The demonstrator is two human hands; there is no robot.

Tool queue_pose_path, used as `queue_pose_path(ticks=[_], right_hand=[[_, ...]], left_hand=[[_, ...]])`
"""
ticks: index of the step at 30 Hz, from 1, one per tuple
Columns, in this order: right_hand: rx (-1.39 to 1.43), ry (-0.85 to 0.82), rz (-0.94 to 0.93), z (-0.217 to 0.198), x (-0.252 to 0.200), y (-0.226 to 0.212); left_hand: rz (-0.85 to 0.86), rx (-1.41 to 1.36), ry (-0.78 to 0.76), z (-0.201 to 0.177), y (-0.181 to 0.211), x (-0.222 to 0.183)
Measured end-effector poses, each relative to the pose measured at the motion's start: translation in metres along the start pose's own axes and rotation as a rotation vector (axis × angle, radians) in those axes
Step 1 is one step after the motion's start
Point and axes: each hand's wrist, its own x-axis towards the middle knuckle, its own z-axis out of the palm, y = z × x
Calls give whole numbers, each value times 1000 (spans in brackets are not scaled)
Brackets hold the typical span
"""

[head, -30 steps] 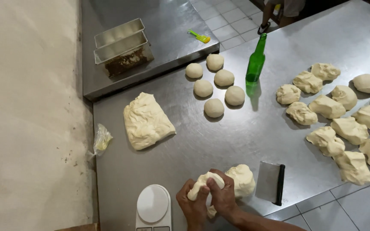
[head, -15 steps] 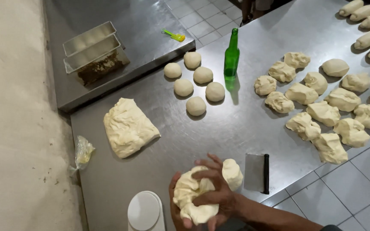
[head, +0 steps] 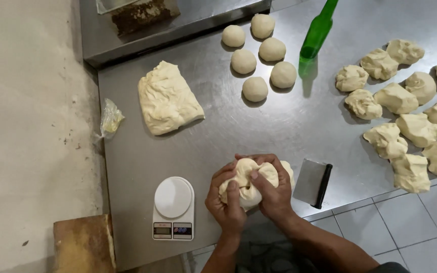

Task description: Cutting, weighing, and shaping portions of dough for bread production.

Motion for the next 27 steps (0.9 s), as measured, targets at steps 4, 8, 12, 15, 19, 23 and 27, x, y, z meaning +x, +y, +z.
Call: queue_pose_path(ticks=[4,8,12,15,19,23,27], right_hand=[[-370,73,-74,-15,3,10],[-530,180,48,-6,9,2],[-151,51,126,-8,10,2],[-120,57,71,-18,9,13],[-747,19,-68,-28,8,17],[-981,-294,-143,13,16,-24],[-749,-544,-62,11,21,-21]], left_hand=[[-121,29,-40,5,29,11],[247,297,-171,23,68,35],[63,325,-161,3,16,15],[3,401,-172,2,11,13],[103,426,-262,18,64,41],[225,533,-289,12,44,36],[-108,277,-119,-15,-4,19]])
